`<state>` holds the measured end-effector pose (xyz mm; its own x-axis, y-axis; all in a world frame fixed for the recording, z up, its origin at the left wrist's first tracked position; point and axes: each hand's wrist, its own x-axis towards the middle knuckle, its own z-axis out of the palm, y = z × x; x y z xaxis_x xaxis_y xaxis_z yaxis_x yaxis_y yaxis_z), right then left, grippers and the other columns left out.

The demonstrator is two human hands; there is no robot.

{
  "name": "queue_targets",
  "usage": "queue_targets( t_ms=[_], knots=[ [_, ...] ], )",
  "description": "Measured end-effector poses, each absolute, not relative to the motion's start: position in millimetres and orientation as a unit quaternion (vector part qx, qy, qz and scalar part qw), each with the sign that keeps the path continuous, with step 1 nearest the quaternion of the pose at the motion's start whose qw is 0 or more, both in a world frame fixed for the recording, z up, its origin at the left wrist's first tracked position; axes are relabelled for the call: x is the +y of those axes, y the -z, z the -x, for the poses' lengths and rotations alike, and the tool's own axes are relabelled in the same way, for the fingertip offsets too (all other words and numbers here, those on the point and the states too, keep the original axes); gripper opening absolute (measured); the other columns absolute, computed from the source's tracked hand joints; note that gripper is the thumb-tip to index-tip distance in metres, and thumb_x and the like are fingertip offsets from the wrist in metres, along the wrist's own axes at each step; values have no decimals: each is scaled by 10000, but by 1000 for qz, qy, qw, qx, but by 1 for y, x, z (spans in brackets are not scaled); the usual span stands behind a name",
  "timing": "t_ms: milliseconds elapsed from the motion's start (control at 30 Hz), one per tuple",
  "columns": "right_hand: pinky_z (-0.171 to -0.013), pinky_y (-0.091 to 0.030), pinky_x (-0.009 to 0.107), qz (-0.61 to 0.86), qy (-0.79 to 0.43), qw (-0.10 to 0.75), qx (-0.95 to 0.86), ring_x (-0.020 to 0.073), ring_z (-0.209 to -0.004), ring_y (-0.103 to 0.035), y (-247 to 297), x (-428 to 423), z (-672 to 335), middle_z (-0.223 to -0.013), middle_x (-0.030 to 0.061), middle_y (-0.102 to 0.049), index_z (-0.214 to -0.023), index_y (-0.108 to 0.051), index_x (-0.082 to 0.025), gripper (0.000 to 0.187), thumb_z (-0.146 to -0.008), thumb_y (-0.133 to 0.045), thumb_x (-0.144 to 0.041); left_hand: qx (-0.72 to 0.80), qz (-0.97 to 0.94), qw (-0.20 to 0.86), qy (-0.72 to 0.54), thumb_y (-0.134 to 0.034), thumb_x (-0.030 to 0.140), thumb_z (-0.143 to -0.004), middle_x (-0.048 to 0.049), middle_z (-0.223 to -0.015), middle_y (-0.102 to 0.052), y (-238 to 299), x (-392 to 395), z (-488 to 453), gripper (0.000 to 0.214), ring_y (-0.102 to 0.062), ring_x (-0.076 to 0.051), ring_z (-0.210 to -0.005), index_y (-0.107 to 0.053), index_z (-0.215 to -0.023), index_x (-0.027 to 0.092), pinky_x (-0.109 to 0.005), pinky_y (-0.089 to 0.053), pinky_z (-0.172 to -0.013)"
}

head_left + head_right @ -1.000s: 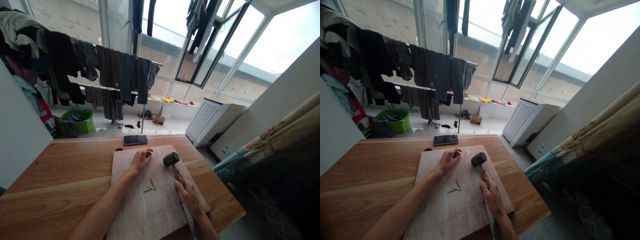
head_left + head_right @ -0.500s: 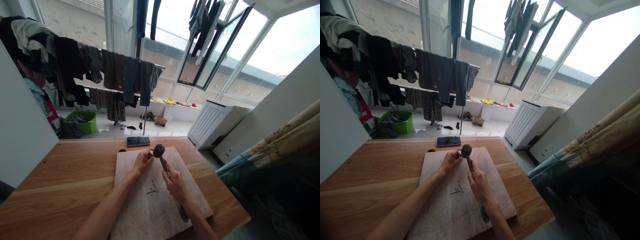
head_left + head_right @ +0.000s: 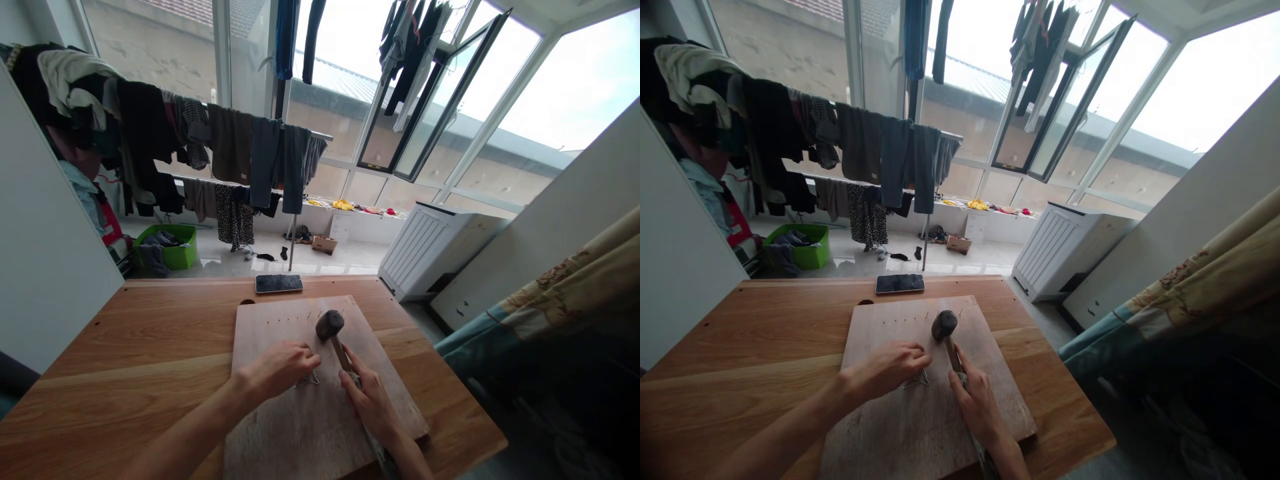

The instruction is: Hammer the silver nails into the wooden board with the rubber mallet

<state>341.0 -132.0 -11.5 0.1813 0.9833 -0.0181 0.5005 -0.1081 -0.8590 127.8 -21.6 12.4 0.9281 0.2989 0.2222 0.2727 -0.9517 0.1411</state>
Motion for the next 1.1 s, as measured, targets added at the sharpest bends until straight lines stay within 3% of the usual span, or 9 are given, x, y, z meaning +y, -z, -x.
queue_targets(
  t_ms=[200, 400, 567, 1100],
  knots=[
    [-368, -430, 230, 654, -355, 387, -545, 125, -376, -469, 18, -130, -344, -558, -33, -539, -1484, -459, -141, 678, -905, -525, -489, 96, -991, -68, -71, -525, 70, -914, -62, -806, -669, -22, -38, -139, 118, -636, -205, -748, -599, -898, 161, -300, -480, -652],
    [-308, -364, 183, 649, -396, 423, -494, 97, -373, -428, 25, -129, -344, -584, -57, -484, -1521, -379, -146, 699, -922, -509, -481, 194, -974, 40, -112, -477, 31, -904, -51, -892, -644, -21, -15, -134, 200, -640, -174, -764, -621, -933, 167, -268, -494, -665],
    [-296, -346, 177, 642, -404, 429, -490, 94, -369, -403, 26, -130, -344, -566, -66, -455, -1522, -369, -133, 682, -931, -500, -447, 352, -894, 161, -226, -467, 89, -937, -78, -1021, -628, -17, 26, -132, 227, -654, -170, -887, -678, -984, 160, -278, -495, -827],
    [-307, -352, 184, 639, -413, 433, -483, 97, -369, -388, 24, -132, -343, -542, -77, -432, -1532, -350, -133, 709, -928, -489, -475, 400, -910, 57, -90, -401, 8, -889, -149, -1016, -606, -28, 37, -138, 302, -623, -227, -890, -686, -924, 102, -329, -490, -807]
  ],
)
